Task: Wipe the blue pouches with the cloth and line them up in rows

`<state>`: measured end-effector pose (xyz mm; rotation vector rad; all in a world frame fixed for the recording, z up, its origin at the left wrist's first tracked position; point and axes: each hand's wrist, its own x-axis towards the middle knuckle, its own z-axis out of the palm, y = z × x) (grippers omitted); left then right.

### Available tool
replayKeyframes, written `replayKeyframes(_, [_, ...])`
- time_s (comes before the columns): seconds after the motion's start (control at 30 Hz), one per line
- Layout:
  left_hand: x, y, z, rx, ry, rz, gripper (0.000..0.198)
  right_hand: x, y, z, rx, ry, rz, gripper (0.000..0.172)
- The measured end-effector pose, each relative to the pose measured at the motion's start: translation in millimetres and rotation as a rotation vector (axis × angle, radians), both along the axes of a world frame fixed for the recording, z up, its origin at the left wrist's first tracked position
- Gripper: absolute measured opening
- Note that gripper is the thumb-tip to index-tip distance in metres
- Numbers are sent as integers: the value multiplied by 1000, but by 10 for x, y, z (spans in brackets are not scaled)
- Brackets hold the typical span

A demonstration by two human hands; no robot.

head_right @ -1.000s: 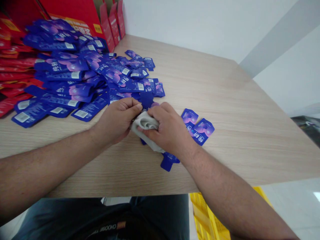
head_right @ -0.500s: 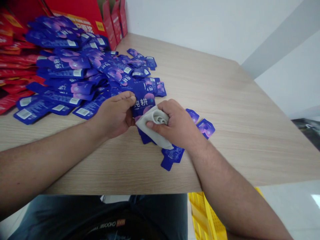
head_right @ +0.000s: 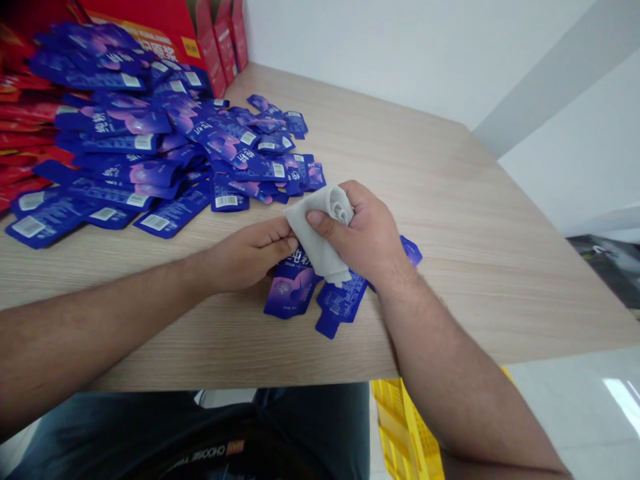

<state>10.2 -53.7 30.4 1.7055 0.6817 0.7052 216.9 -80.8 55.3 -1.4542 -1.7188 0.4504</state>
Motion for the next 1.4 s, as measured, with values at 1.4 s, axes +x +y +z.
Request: replayKeyframes(1.4, [88, 72, 87, -438, -332, 493, 19, -246, -216, -83, 166, -223, 422, 22])
